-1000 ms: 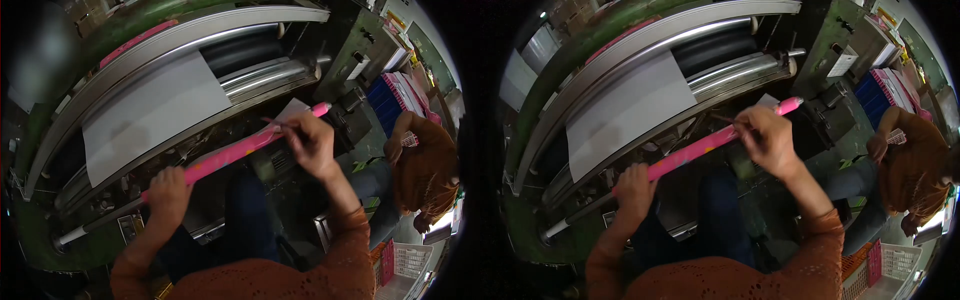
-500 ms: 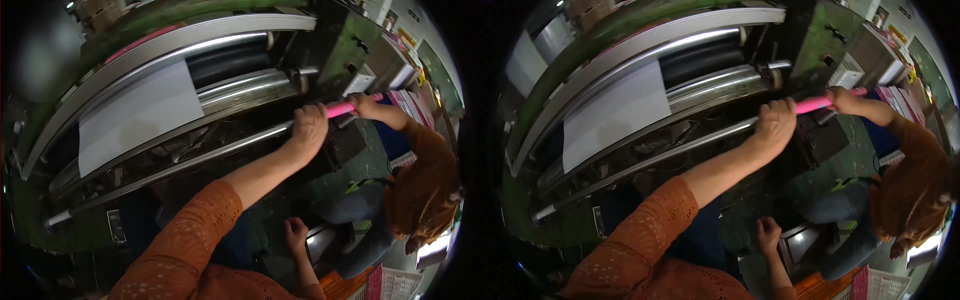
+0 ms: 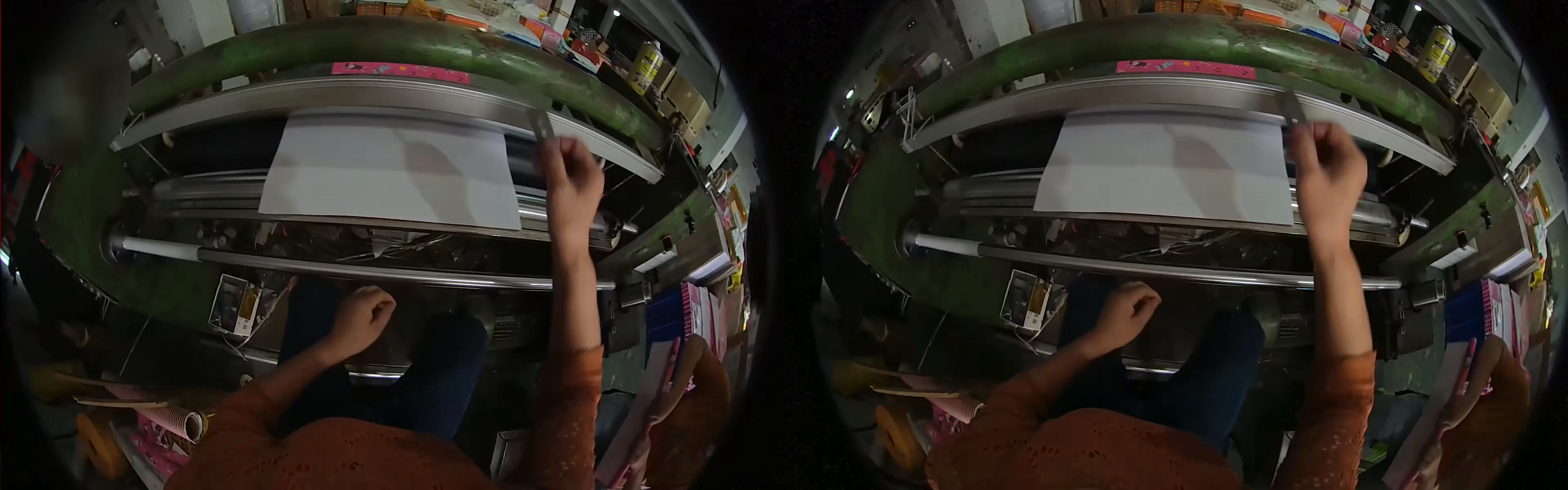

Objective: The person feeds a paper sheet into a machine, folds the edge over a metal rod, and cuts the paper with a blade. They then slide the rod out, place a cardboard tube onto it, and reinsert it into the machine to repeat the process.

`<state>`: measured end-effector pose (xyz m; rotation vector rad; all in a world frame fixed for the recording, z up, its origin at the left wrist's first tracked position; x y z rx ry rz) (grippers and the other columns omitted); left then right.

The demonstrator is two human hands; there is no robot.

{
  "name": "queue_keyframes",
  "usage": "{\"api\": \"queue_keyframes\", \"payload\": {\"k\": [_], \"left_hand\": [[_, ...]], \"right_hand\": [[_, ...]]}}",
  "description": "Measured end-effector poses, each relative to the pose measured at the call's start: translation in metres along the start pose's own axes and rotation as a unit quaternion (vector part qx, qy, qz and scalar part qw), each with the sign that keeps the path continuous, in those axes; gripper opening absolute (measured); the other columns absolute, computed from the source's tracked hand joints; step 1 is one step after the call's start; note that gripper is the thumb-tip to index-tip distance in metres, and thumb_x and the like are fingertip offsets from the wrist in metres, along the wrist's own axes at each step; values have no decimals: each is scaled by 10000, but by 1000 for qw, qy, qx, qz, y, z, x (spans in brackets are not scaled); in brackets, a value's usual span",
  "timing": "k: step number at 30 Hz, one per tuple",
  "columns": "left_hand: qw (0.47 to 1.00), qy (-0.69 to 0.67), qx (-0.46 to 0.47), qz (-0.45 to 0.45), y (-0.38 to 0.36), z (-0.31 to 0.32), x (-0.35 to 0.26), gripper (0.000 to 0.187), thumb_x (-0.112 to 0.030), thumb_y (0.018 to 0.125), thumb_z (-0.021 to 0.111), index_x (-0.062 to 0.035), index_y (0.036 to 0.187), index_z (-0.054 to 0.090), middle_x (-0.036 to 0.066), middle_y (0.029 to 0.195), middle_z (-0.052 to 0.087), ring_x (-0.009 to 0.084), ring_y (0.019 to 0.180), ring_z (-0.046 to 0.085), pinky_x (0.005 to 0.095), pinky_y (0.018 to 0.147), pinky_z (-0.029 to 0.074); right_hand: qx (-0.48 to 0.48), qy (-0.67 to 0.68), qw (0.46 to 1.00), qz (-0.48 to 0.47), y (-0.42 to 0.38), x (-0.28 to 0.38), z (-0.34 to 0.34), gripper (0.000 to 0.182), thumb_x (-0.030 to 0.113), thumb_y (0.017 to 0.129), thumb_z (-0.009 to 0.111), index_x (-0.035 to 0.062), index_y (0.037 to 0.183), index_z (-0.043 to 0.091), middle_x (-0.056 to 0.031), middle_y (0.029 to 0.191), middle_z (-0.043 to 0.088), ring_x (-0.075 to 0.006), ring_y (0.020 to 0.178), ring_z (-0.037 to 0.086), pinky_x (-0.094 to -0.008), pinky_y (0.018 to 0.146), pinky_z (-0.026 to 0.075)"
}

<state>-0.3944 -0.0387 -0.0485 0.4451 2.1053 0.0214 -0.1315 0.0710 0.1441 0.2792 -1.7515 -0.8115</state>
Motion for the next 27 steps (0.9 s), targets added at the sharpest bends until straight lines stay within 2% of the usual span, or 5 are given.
{"api": "queue_keyframes", "payload": {"k": [6, 10, 13, 20, 27], "left_hand": [[927, -328, -161, -86, 0, -32, 82, 183, -162, 951, 589, -16, 1057, 617, 69, 959, 651, 131, 863, 627, 270, 703, 506], [841, -494, -203, -92, 10, -64, 97, 286, -235, 953, 600, -35, 1154, 565, 46, 1047, 611, 137, 946, 600, 289, 806, 502], [793, -561, -221, -89, 10, -73, 115, 328, -268, 944, 619, -42, 1171, 548, 42, 1052, 598, 147, 971, 594, 309, 844, 497], [775, -570, -264, -65, -13, -78, 119, 132, -166, 930, 633, -49, 989, 619, 43, 889, 634, 138, 797, 627, 284, 725, 517], [813, -511, -247, -133, -48, -88, 89, 128, -175, 928, 631, -50, 924, 657, 43, 789, 664, 129, 723, 638, 274, 708, 512]], "right_hand": [[-8, 90, 981, 174, 151, -34, 104, 257, 230, 872, 642, -19, 826, 688, -96, 746, 692, -128, 580, 595, -256, 563, 451], [143, 80, 964, 208, 5, 42, 96, 323, 307, 913, 552, 15, 900, 687, -56, 711, 672, -93, 554, 533, -225, 499, 374], [573, 19, 699, 428, -141, 21, 80, 268, 241, 902, 585, 7, 1015, 650, -108, 827, 705, -155, 684, 665, -206, 538, 462], [-144, 389, 773, 480, -206, -148, -12, 141, 178, 930, 618, 82, 1033, 616, -27, 912, 658, -129, 837, 622, -291, 726, 531], [-156, 347, 829, 409, -223, -111, -23, 116, 78, 868, 662, 82, 774, 594, -12, 757, 599, -128, 711, 567, -258, 695, 466]]}}
Point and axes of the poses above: each hand's wrist, its own y-axis towards the middle knuckle, its own z-axis out of the palm, x = y × z, the point moved 1 cm from there along y, towards the middle knuckle
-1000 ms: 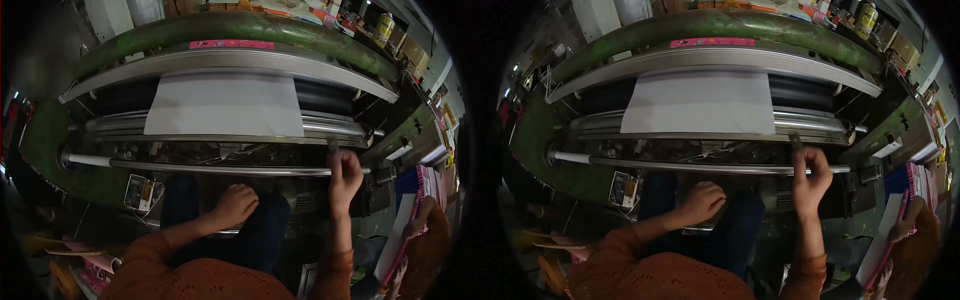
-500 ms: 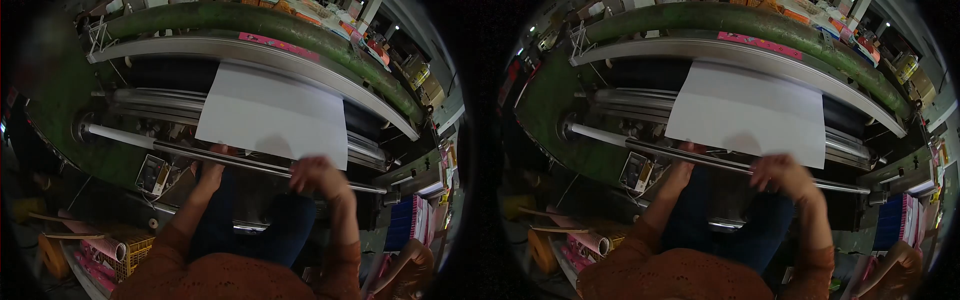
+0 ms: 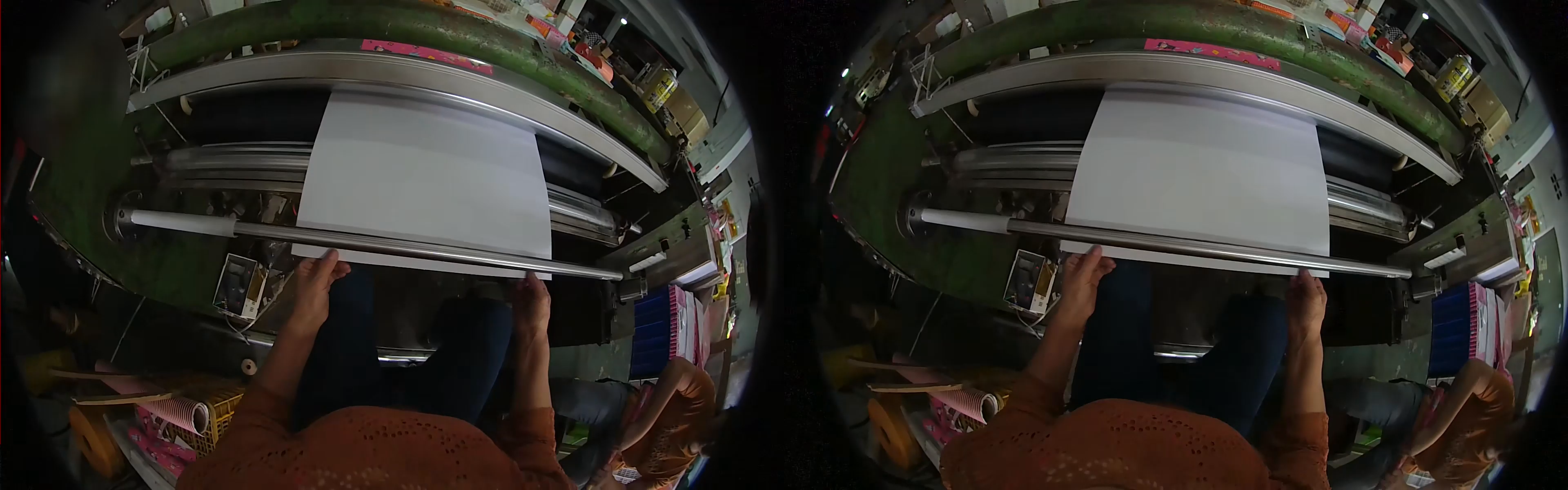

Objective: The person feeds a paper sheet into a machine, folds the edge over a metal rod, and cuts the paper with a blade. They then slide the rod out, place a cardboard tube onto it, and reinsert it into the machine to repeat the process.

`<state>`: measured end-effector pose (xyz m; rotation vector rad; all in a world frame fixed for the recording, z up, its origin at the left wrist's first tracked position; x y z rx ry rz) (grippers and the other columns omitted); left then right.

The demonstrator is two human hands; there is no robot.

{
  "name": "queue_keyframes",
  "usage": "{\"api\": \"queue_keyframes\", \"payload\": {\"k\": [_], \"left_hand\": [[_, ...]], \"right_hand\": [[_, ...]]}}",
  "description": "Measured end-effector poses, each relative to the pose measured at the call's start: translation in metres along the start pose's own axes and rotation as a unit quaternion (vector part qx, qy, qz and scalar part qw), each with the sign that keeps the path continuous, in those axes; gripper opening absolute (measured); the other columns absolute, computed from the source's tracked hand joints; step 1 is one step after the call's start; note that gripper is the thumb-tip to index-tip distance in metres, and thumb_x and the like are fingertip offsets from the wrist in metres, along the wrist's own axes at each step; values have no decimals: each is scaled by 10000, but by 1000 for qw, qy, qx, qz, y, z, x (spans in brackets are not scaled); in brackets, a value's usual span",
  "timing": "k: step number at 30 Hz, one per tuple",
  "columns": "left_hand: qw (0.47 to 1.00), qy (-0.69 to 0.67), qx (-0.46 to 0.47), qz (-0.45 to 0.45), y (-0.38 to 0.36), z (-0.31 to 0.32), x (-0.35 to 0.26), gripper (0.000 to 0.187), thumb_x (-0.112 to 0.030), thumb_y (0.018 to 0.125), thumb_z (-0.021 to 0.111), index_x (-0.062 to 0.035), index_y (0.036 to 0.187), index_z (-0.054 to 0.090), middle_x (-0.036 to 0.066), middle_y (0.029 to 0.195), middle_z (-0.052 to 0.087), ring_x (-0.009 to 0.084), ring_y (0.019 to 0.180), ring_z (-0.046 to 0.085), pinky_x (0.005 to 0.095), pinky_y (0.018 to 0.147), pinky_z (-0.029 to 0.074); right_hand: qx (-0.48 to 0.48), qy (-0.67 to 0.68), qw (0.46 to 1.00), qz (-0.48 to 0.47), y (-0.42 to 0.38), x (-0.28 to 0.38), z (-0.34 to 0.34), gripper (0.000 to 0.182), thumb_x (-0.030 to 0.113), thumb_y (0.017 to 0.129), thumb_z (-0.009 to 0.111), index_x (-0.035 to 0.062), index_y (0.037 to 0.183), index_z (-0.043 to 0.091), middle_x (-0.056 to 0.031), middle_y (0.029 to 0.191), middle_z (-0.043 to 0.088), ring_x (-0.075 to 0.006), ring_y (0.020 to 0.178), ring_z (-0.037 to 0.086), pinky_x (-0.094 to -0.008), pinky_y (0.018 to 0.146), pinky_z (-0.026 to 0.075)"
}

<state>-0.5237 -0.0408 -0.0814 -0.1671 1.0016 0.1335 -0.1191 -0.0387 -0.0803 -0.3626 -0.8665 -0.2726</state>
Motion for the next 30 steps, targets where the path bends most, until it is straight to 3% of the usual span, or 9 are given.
{"api": "queue_keyframes", "payload": {"k": [7, 9, 10, 12, 18, 19, 20, 26, 30], "left_hand": [[999, 27, -34, -10, -35, 28, -52, 171, -196, 919, 639, -25, 930, 646, 57, 777, 660, 145, 715, 640, 288, 706, 519], [998, 30, -47, -8, -38, 34, -59, 188, -207, 916, 642, -19, 931, 643, 62, 776, 660, 150, 712, 640, 295, 706, 521], [999, 16, -45, -1, -37, 36, -62, 195, -211, 914, 644, -17, 930, 641, 70, 781, 662, 156, 714, 641, 305, 710, 522], [999, 5, -42, 1, -33, 36, -63, 201, -215, 911, 645, -15, 930, 639, 77, 785, 663, 162, 716, 643, 315, 713, 524], [997, -25, -52, 55, -32, 65, -73, 169, -153, 899, 644, 0, 972, 643, 124, 896, 681, 212, 807, 653, 344, 780, 516], [942, 228, 23, 246, -34, 70, -72, 190, -131, 872, 658, 6, 1002, 639, 132, 941, 676, 243, 857, 645, 356, 802, 511], [783, 457, 96, 410, -37, 77, -67, 226, -109, 845, 672, 12, 1033, 634, 140, 985, 671, 275, 907, 637, 368, 825, 506], [573, 617, 162, 515, -2, 107, -17, 377, -169, 786, 685, 15, 1101, 590, 110, 1114, 580, 287, 1054, 542, 379, 878, 469], [500, 669, 137, 532, 12, 108, -11, 365, -314, 847, 603, -10, 1048, 586, 88, 994, 547, 240, 923, 511, 361, 794, 433]], "right_hand": [[-14, -125, 991, -53, -53, 44, 42, 166, 134, 868, 692, 80, 761, 577, 2, 715, 590, -75, 633, 527, -208, 614, 441], [22, -388, 873, -296, -76, 65, 68, 285, 209, 813, 768, 1, 966, 647, -49, 971, 626, -126, 851, 578, -229, 720, 443], [14, -550, 741, -385, -92, 79, 89, 349, 142, 712, 812, 38, 1015, 674, -74, 1096, 602, -219, 1016, 549, -312, 844, 433], [80, -697, 566, -434, -92, 89, 105, 294, 88, 632, 804, 78, 903, 692, -80, 1093, 596, -293, 1069, 511, -388, 915, 396], [164, -708, 515, -455, -25, 105, 149, 136, 68, 653, 763, 76, 757, 675, -53, 952, 603, -277, 993, 532, -395, 849, 398], [183, -716, 506, -444, -13, 105, 154, 129, 83, 651, 763, 86, 754, 685, -47, 956, 608, -273, 980, 536, -391, 834, 405], [185, -715, 508, -443, -1, 104, 154, 129, 83, 651, 763, 86, 754, 685, -47, 956, 608, -273, 980, 536, -391, 834, 405], [266, -733, 543, -312, 41, 83, 135, 133, 115, 642, 760, 96, 756, 695, -49, 962, 623, -276, 958, 556, -403, 830, 425], [149, -718, 513, -447, -5, 54, 142, 149, 157, 709, 733, 96, 834, 678, -70, 921, 623, -283, 894, 576, -401, 794, 430]]}}
Point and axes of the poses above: each hand's wrist, its own y-axis towards the middle knuckle, its own z-axis out of the palm, x = y × z, the point moved 1 cm from there along y, towards the middle knuckle
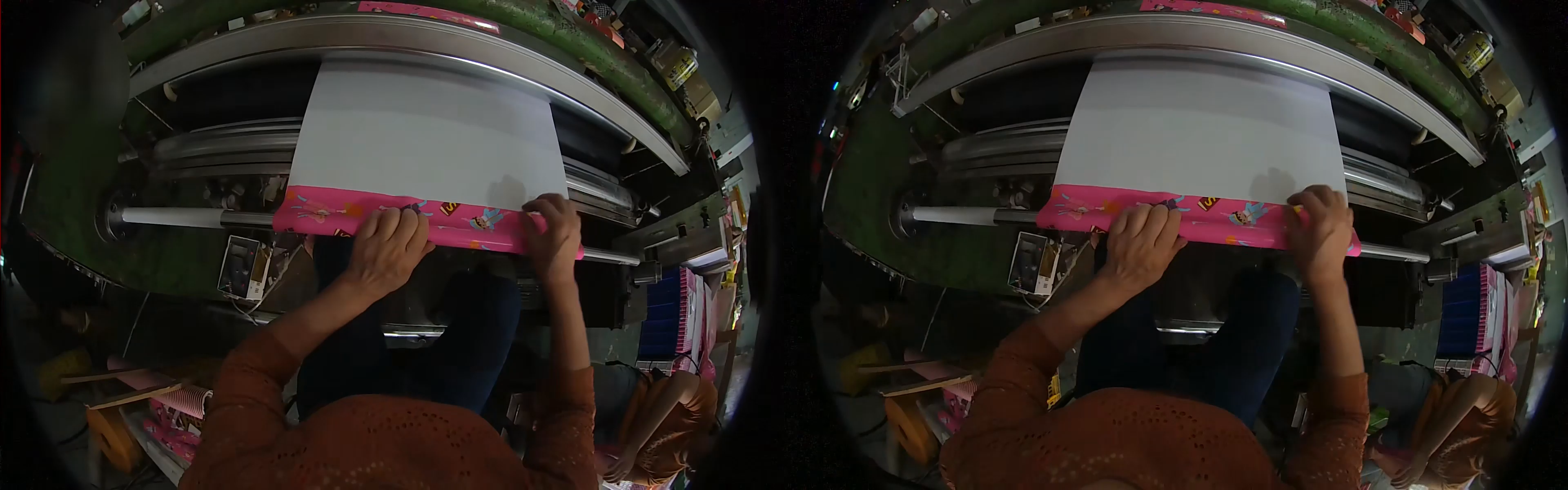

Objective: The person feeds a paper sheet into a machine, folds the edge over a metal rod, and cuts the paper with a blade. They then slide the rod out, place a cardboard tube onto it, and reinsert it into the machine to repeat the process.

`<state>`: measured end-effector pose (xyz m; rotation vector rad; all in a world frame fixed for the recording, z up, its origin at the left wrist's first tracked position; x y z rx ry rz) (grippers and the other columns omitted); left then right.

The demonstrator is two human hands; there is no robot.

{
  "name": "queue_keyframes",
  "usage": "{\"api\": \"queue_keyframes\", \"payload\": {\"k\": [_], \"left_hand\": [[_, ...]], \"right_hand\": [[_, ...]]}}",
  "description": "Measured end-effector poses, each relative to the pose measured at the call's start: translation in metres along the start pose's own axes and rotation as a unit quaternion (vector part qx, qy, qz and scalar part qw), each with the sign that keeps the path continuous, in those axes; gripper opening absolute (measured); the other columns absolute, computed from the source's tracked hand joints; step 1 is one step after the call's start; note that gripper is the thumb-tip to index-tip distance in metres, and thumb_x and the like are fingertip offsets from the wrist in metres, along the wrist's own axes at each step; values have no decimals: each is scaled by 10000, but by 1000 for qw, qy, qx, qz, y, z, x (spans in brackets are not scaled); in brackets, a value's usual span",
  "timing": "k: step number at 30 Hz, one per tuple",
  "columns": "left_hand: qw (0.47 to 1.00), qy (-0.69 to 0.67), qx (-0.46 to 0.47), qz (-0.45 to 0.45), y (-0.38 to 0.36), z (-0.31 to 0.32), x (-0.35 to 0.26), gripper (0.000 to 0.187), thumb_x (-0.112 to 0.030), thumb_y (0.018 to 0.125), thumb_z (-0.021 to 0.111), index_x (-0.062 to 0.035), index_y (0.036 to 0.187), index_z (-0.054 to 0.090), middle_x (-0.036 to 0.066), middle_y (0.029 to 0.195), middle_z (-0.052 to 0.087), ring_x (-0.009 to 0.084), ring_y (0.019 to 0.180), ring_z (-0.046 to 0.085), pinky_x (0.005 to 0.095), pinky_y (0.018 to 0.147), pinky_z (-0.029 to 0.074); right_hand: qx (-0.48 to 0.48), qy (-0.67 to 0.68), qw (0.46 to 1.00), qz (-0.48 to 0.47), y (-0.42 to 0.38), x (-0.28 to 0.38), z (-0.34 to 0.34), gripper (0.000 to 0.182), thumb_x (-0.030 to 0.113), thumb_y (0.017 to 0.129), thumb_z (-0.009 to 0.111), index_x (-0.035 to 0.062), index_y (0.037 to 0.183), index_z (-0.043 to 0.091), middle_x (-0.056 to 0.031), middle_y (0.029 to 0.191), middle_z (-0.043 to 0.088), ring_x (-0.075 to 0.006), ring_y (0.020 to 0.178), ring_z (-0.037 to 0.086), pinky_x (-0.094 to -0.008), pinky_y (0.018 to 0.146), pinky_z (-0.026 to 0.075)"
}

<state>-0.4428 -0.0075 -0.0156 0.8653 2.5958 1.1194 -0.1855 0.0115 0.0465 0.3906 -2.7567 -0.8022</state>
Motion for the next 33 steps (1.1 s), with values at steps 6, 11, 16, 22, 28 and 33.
{"api": "queue_keyframes", "payload": {"k": [6, 11, 16, 22, 28, 33], "left_hand": [[999, -6, 34, -11, 6, -4, -2, 371, -371, 776, 665, -58, 946, 561, 73, 919, 512, 233, 847, 497, 366, 705, 404], [1000, 8, -3, -20, 9, 6, -6, 364, -440, 862, 573, -77, 848, 548, 54, 829, 509, 219, 769, 492, 351, 637, 376], [992, 40, -77, -89, 12, 16, -5, 312, -370, 898, 529, -95, 754, 555, 28, 749, 535, 201, 659, 510, 339, 578, 379], [988, -46, 14, -144, 34, -1, -4, 193, -218, 867, 598, -47, 777, 591, 78, 903, 595, 260, 901, 575, 381, 704, 455], [978, -119, 43, -165, 50, -9, 4, 150, -104, 842, 589, 23, 771, 626, 130, 1039, 610, 329, 1024, 565, 417, 821, 467], [975, -123, -185, -19, 37, -26, 10, 299, -240, 902, 544, 9, 1053, 607, 157, 1217, 562, 312, 1109, 559, 484, 888, 473]], "right_hand": [[-46, 22, 999, -19, -31, 71, 25, 222, 208, 782, 718, 67, 944, 663, -79, 945, 619, -297, 878, 566, -397, 795, 423], [-81, -19, 995, -50, -27, 62, 42, 218, 275, 792, 695, 80, 810, 601, -83, 822, 564, -288, 773, 540, -395, 709, 420], [-35, -12, 999, -29, -16, 57, 41, 248, 277, 800, 680, 91, 731, 531, -75, 716, 534, -272, 688, 535, -376, 620, 420], [45, 27, 999, 11, -4, 58, 35, 241, 242, 810, 677, 83, 697, 536, -66, 713, 562, -262, 696, 557, -371, 609, 433], [75, 61, 995, 16, 14, 54, 30, 191, 248, 811, 685, 71, 876, 658, -46, 923, 630, -232, 899, 570, -380, 719, 439], [14, 34, 999, 8, 39, 48, 37, 392, 290, 820, 679, 56, 1127, 610, -96, 1180, 591, -272, 1040, 549, -404, 822, 411]]}}
Point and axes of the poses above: each hand's wrist, its own y-axis towards the middle knuckle, its own z-axis out of the palm, x = y × z, the point moved 1 cm from there along y, towards the middle knuckle
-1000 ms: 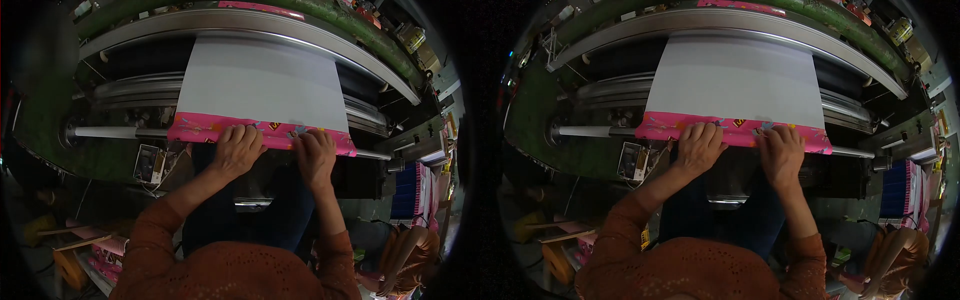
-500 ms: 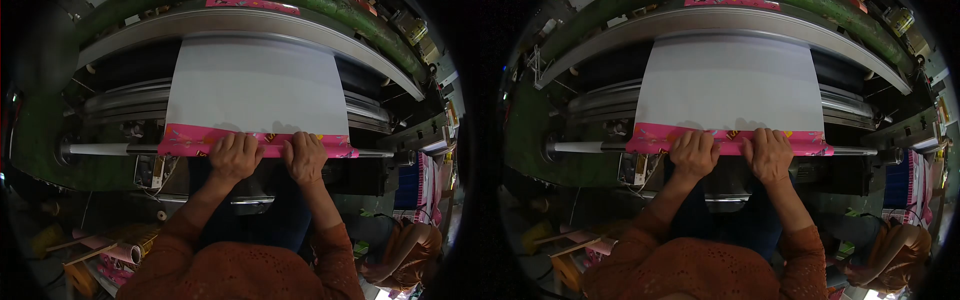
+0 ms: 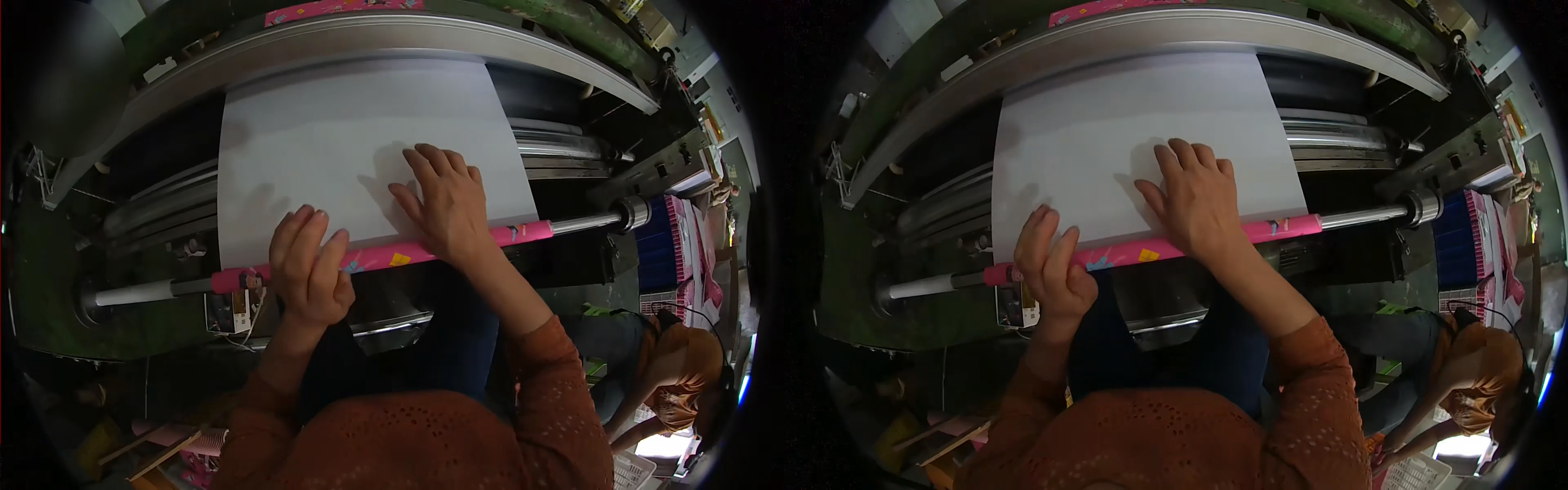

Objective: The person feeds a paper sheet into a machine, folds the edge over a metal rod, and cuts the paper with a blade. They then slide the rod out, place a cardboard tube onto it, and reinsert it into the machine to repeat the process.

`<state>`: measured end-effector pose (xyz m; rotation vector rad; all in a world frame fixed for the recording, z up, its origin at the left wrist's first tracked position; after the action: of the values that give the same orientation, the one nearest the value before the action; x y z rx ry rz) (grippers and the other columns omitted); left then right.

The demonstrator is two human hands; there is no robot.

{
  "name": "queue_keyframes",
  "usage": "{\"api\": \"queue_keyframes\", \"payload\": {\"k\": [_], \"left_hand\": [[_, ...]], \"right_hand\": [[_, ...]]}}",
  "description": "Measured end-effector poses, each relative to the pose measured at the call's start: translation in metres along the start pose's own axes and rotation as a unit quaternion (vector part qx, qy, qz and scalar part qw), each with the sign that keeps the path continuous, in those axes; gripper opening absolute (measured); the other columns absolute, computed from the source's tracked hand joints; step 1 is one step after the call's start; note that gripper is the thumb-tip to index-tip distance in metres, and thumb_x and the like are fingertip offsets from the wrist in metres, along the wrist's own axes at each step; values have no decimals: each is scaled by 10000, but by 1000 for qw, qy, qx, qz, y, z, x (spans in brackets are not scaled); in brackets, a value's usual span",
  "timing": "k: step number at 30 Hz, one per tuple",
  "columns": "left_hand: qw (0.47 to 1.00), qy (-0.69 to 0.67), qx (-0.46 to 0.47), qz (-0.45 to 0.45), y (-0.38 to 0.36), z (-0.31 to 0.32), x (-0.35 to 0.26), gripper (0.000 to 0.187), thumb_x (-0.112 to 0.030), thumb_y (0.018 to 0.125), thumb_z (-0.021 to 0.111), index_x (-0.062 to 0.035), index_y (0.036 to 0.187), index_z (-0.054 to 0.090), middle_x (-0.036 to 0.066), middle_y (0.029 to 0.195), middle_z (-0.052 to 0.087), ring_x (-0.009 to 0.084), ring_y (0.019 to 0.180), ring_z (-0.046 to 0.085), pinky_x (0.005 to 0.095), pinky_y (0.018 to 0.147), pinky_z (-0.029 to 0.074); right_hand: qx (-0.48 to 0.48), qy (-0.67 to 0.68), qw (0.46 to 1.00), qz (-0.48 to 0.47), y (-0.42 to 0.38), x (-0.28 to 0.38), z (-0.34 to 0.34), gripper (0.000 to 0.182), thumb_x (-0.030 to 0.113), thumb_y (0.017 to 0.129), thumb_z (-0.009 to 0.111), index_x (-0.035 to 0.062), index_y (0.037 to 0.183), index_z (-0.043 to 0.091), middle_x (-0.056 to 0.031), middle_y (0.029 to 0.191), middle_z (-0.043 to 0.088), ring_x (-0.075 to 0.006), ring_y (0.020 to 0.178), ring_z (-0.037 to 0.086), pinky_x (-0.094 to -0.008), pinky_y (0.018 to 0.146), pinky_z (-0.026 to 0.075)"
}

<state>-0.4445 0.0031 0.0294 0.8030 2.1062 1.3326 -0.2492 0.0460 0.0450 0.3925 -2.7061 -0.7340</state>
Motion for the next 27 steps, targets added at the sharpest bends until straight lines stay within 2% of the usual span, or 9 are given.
{"api": "queue_keyframes", "payload": {"k": [2, 4, 5, 8, 13, 16, 19, 23, 27], "left_hand": [[1000, 14, 4, -2, -20, -8, -17, 396, -309, 928, 511, -11, 1183, 564, 173, 1275, 532, 341, 1171, 525, 534, 952, 426], [946, 107, 288, -104, -29, -4, -36, 457, -305, 915, 548, -30, 1279, 522, 189, 1331, 496, 373, 1258, 455, 567, 1010, 354], [937, 154, 299, -91, -28, 0, -19, 525, -279, 889, 590, -20, 1331, 480, 208, 1383, 449, 388, 1323, 383, 552, 1049, 310], [943, 90, 289, -139, 7, 12, -1, 548, -220, 857, 614, 5, 1333, 463, 208, 1407, 424, 384, 1337, 364, 527, 1053, 320], [992, 67, 93, -44, 12, -4, 19, 482, -204, 871, 575, 17, 1291, 488, 210, 1363, 475, 393, 1305, 414, 534, 1058, 320], [939, 72, 325, -88, -23, -6, -40, 560, -335, 870, 592, 16, 1293, 487, 207, 1377, 463, 374, 1322, 395, 546, 1058, 311], [948, 118, 286, -69, -5, 20, -18, 570, -348, 865, 607, 17, 1288, 492, 202, 1383, 456, 371, 1333, 378, 550, 1063, 297], [978, 110, 160, -83, 28, 8, 1, 489, -307, 866, 610, 3, 1237, 538, 187, 1366, 473, 362, 1316, 400, 557, 1055, 306], [994, -9, 106, 20, -54, -17, -36, 422, -199, 833, 597, -40, 1218, 530, 193, 1324, 492, 391, 1250, 443, 586, 1068, 269]], "right_hand": [[-39, -12, 999, -14, 16, -11, 19, 350, 293, 817, 679, 51, 1064, 621, -88, 1119, 612, -266, 1009, 560, -408, 812, 410], [-49, -29, 998, -23, 36, -23, 29, 307, 279, 814, 678, 55, 1016, 621, -77, 1060, 626, -258, 978, 568, -405, 813, 402], [-51, -35, 998, -20, 37, -26, 25, 307, 279, 814, 678, 55, 1016, 621, -77, 1060, 626, -258, 978, 568, -405, 813, 402], [-143, 2, 988, -53, 25, -16, -7, 289, 256, 810, 673, 59, 1016, 619, -76, 1051, 631, -259, 995, 570, -408, 834, 391], [1, -30, 999, 16, -64, -1, -19, 556, 347, 835, 636, 33, 1281, 532, -138, 1246, 569, -320, 1223, 479, -460, 1013, 305], [-19, -23, 999, 10, -25, -12, -21, 556, 337, 849, 627, 22, 1293, 514, -143, 1252, 567, -322, 1220, 480, -457, 1014, 303], [-108, -59, 992, -3, 9, -31, -12, 461, 247, 845, 644, 19, 1230, 531, -135, 1196, 589, -318, 1195, 489, -470, 1000, 318], [-70, -27, 997, -27, -38, -4, -36, 421, 265, 816, 666, 21, 1149, 585, -142, 1192, 591, -316, 1163, 511, -469, 980, 342], [-43, -40, 998, 7, -55, -13, -22, 424, 318, 834, 636, 43, 1154, 591, -141, 1178, 596, -315, 1137, 526, -452, 958, 361]]}}
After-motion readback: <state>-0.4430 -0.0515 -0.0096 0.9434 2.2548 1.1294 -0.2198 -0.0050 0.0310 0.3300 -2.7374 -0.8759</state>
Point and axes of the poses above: each hand's wrist, its own y-axis towards the middle knuckle, its own z-axis out of the palm, x = y × z, the point moved 1 cm from there along y, towards the middle knuckle
